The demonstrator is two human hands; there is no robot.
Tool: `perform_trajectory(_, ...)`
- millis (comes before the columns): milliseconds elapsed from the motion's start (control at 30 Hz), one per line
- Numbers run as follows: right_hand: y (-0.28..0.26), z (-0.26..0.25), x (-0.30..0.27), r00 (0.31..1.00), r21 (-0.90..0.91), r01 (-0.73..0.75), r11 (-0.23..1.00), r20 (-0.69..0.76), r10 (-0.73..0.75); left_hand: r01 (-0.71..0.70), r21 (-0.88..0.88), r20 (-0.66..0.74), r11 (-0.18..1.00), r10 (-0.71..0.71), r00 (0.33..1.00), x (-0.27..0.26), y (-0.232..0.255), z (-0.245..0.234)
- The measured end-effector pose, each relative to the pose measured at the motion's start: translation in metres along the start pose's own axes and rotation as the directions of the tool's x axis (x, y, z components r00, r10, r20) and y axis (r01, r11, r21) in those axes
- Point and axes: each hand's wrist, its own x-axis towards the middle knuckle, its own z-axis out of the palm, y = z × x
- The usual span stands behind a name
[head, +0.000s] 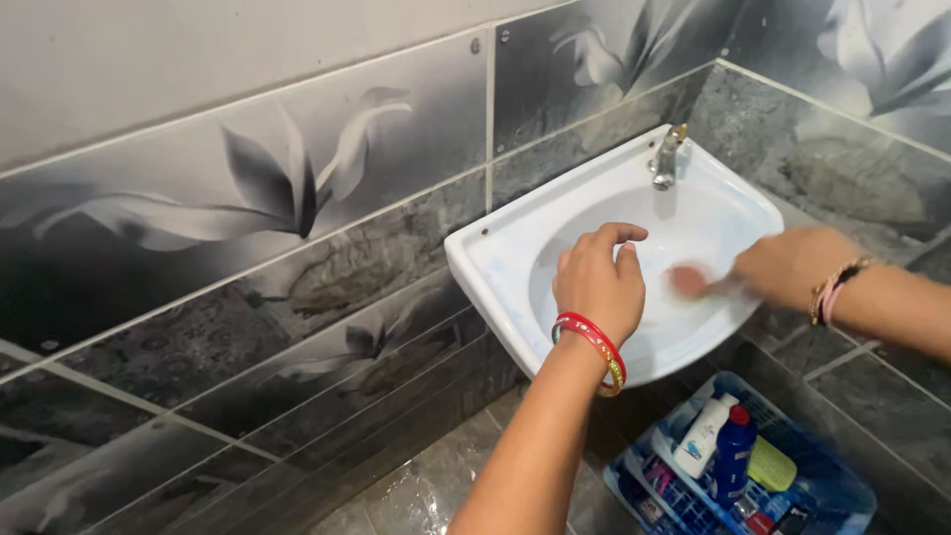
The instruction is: The person scrubs a white bathroom sink with a brush, rinses it with water from the tap, and then rinses a plastic jug under the running water.
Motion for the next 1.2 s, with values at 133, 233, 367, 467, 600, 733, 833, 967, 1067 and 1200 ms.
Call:
perform_trajectory(133, -0.026, 0.003, -0.033, 0.983, 0.111, 0.184, 0.977, -0.013, -0.183, -0.018, -0.006, 0.001, 1.0, 0.018, 1.0, 0.001, 0.005, 0.007)
perform_trajectory(233, -0.004, 0.004, -0.025, 0.994, 0.046, 0.109, 0.993, -0.025, -0.108, -0.037, -0.005, 0.0, 0.999, 0.037, 0.999, -0.002, 0.009, 0.01)
perform_trajectory(367, 0.029, 0.015, -0.014, 0.987, -0.095, -0.06, 0.994, -0.157, 0.045, -0.046, 0.002, 0.002, 0.999, 0.046, 0.999, -0.004, 0.014, 0.012)
perform_trajectory(467, 0.01, 0.002, -0.03, 0.994, -0.02, 0.014, 1.0, 0.106, -0.011, -0.049, 0.006, 0.001, 0.999, 0.049, 0.999, -0.005, 0.011, 0.011)
perform_trajectory(600, -0.007, 0.008, -0.074, 0.975, -0.022, 0.219, 0.976, -0.027, -0.219, -0.068, -0.018, -0.013, 0.997, 0.068, 0.998, -0.003, 0.013, 0.021)
perform_trajectory(733, 0.013, 0.011, -0.062, 0.991, -0.138, 0.038, 0.99, -0.125, -0.055, -0.093, -0.024, 0.004, 0.995, 0.093, 0.996, -0.009, 0.019, 0.027)
perform_trajectory(833, 0.017, 0.003, -0.07, 0.998, -0.149, -0.024, 0.989, -0.059, 0.016, -0.09, -0.017, -0.005, 0.996, 0.09, 0.996, -0.013, 0.022, 0.033)
perform_trajectory(967, 0.001, 0.008, -0.108, 0.995, -0.192, 0.059, 0.98, -0.064, -0.072, -0.109, -0.014, -0.022, 0.994, 0.108, 0.994, -0.011, 0.021, 0.038)
perform_trajectory(1067, 0.008, 0.015, -0.103, 0.999, -0.211, 0.01, 0.977, -0.045, -0.02, -0.091, -0.005, -0.019, 0.996, 0.091, 0.996, -0.013, 0.028, 0.046)
perform_trajectory(1200, 0.04, 0.036, -0.037, 0.981, -0.163, -0.071, 0.984, -0.188, 0.039, -0.082, 0.01, -0.024, 0.997, 0.082, 0.996, -0.016, 0.037, 0.051)
